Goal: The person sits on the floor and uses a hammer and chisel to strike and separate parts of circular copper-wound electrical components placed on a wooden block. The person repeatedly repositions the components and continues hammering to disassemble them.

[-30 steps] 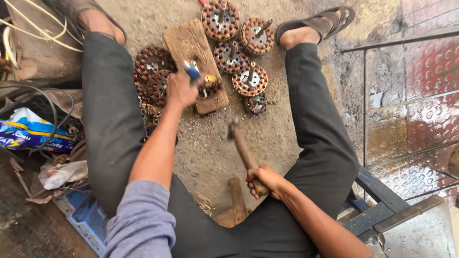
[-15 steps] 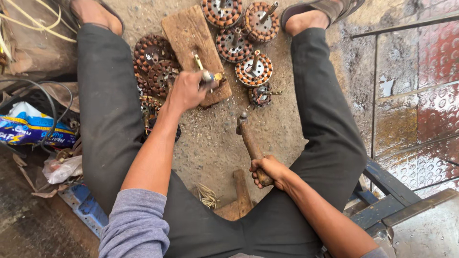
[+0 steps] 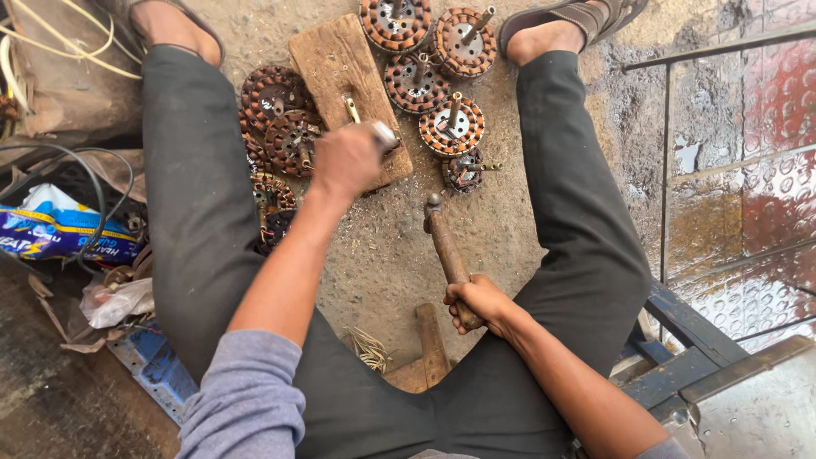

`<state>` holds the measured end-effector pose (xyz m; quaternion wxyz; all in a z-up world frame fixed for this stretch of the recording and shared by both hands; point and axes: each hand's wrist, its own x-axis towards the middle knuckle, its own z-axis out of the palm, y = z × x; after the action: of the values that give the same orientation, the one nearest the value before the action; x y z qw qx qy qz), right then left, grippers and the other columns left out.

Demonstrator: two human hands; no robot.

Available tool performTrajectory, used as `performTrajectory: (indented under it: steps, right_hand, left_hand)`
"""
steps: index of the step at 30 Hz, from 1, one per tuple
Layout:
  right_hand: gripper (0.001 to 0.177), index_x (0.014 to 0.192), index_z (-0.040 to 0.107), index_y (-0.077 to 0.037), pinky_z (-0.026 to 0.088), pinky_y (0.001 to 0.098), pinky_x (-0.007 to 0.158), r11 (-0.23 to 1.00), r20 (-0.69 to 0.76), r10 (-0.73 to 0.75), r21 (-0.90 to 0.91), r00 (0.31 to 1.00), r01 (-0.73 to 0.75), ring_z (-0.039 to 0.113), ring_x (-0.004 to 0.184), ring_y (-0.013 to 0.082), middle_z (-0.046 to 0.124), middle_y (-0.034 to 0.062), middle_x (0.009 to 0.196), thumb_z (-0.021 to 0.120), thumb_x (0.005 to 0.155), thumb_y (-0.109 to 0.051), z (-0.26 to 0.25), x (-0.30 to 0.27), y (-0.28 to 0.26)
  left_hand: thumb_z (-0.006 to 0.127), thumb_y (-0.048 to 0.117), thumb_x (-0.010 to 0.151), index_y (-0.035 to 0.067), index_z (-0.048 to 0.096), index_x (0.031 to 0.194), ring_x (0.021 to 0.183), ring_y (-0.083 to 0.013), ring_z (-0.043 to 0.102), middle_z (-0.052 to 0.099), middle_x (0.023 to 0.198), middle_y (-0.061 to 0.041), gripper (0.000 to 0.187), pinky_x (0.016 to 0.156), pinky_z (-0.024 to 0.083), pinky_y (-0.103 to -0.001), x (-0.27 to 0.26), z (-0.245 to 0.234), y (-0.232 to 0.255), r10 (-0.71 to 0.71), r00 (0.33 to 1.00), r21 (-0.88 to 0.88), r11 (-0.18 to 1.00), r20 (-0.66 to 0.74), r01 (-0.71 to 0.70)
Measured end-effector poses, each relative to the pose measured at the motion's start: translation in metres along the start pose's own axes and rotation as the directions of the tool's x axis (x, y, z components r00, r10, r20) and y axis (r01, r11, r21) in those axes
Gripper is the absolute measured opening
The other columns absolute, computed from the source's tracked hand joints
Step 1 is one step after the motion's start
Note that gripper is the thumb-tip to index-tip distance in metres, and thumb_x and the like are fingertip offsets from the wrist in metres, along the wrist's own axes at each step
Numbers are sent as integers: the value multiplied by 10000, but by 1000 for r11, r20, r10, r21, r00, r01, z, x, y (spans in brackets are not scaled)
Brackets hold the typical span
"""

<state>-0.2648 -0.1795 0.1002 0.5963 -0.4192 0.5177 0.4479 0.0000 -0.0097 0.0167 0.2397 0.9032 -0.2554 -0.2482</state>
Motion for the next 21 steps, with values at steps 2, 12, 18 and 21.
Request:
performTrajectory:
  steps: [2,12,18,21]
  right_hand:
    - [176,927,580,87,538,401,424,1000,11,4,18,1000,-4,612,487,244,584,127,690,574,881,-83,5,3,3]
    - [188,935,602,99,535,395,415,1000,33,21,16,999,-21,618,487,248,594,131,692,598,853,-70,3,1,3]
    - [193,947,606,79,531,395,425,998,22,53,39,998,-54,622,493,237,595,116,689,594,870,-98,1,-2,-1]
    - [197,949,606,84,526,394,424,995,35,53,80,998,-56,616,487,236,588,115,684,579,876,-96,2,1,5]
  left_hand:
    - [530,106,988,76,648,932,906,-334,771,760,965,-159,134,836,622,-500,-3,18,17,384,885,311,902,-264,-299]
    - [627,360,1007,80,778,938,807,-261,760,815,870,-76,326,757,559,-417,30,-26,3,-354,932,-299,884,76,360]
    - [695,295,999,63,782,958,821,-187,770,822,897,-46,251,729,553,-333,28,-40,-5,-240,968,-601,763,77,237]
    - [698,239,1021,76,764,1084,786,-254,705,777,872,-107,188,702,532,-382,9,-37,-4,-243,959,-573,811,-148,117]
